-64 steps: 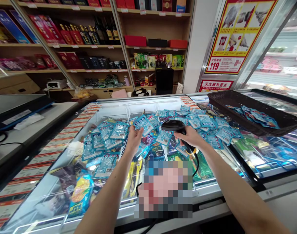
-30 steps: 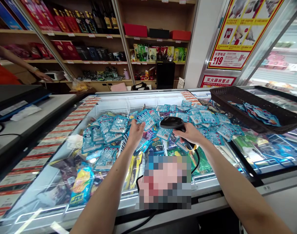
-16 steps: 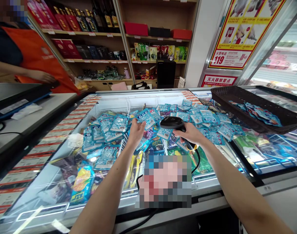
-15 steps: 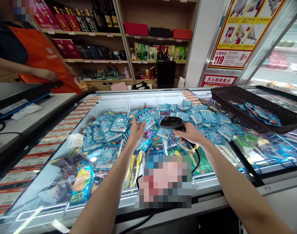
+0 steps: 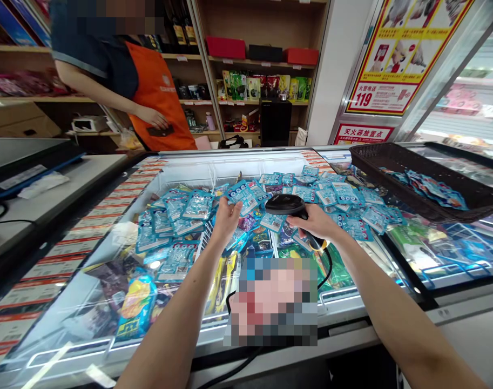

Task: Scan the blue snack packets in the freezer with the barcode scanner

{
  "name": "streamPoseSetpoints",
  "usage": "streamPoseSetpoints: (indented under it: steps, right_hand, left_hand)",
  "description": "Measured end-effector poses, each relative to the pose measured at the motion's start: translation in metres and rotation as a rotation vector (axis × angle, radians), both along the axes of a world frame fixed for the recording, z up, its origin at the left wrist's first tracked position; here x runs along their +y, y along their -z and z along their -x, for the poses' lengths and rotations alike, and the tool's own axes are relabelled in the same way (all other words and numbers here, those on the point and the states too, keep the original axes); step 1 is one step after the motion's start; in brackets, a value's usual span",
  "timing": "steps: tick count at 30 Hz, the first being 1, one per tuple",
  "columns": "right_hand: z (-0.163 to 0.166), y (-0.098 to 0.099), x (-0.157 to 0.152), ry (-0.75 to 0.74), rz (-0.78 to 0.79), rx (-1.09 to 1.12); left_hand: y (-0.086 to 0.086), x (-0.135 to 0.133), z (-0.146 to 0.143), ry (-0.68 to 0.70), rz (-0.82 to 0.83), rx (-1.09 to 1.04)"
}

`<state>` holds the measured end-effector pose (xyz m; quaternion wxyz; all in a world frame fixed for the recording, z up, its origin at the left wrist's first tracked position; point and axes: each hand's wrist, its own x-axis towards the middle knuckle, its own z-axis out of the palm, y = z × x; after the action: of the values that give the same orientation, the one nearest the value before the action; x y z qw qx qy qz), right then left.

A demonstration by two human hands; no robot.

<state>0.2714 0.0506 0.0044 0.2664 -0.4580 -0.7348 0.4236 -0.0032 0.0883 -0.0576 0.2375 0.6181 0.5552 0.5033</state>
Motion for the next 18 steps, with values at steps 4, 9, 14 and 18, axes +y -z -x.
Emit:
streamPoseSetpoints:
  steps: [4,9,14,18]
  right_hand:
    - [-0.0001,-0.0001,-0.0003,-0.002,0.001,-0.005]
    - [-0.0007,-0.0004,0.0,-0.003,0.009,-0.015]
    - [-0.0015,-0.0007,0.0001,-0.033,0.02,-0.038]
    - [-0.0016,0.0008,0.0015,-0.025,0.005,-0.034]
  left_hand:
    - [-0.0012,-0.0012,-0.0001,0.005,0.004,0.002]
    - [-0.0009,-0.0005,-0.0001,0.0,-0.005,0.026]
    - [0.0011,0.0016,0.0002,0.01,-0.007,0.017]
    - [0.0017,0.0015,0.0008,0.018,-0.026,0.029]
